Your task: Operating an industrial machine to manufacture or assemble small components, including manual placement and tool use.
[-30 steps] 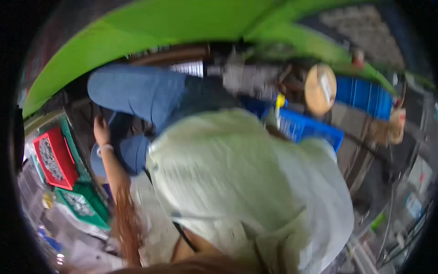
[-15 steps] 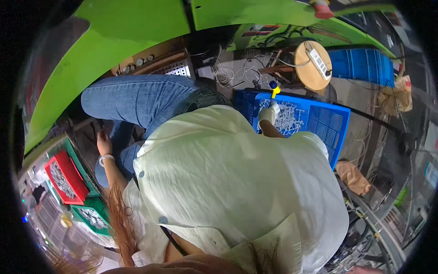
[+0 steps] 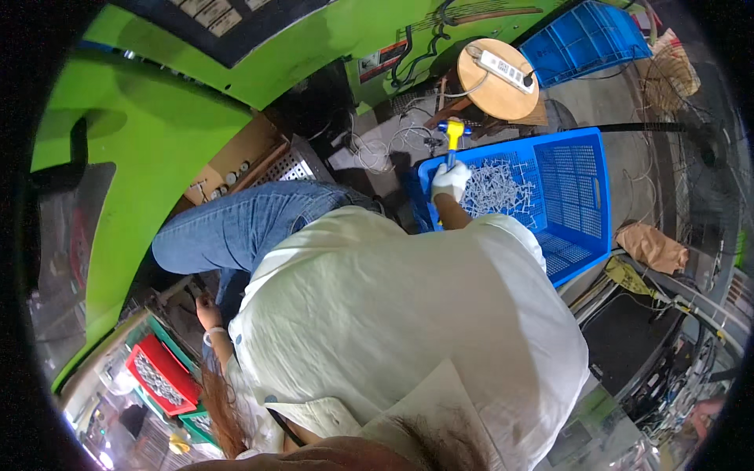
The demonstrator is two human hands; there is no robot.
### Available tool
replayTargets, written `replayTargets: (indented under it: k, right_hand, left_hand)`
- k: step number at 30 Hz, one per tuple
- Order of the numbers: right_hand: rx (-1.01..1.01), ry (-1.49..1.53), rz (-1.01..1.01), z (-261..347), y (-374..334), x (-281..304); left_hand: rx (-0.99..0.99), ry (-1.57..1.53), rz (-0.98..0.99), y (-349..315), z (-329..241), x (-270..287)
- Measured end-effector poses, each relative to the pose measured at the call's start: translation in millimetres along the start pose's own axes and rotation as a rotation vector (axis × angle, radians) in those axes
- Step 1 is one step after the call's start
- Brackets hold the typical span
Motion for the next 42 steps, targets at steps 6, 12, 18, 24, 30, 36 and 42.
replayTargets:
  k: [6,12,18,24,30,36,42]
  right_hand:
    - [-0.195,0.636,-0.108,7,129,21]
    - [-0.713,1.234,-0.208,-10,183,-14]
    - [-0.811,1.655,-0.335,-9,213,-54]
    - [-0.878,1.965,-0.304,-46,253,-109]
    - [-0.693,2.169,-0.014,-53,275,-155]
    - [-0.607,2.181,0.193,-18,289,-170]
    - [-0.638,2.253,-0.049,-16,284,-165]
  left_hand:
    - [0.064,-0.081,0.076,-1,0,-4]
    - [0.084,-0.091,0.029,-13,-4,0]
    - [0.048,0.217,0.041,-28,-23,8]
    - [0.123,0.201,0.189,-38,-24,7]
    - [0.182,0.165,0.154,-61,-42,15]
    - [0.162,0.229,0.174,-70,-46,20]
    - [0.153,0.241,0.144,-80,-53,24]
Point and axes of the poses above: each hand's wrist, its own y-axis towards the middle knuckle, its own x-axis out of the back of the hand, z = x × y, the point moved 6 cm from there along y, towards the middle knuckle, and after that the axes turned 7 degrees about z, right-handed, at the moved point
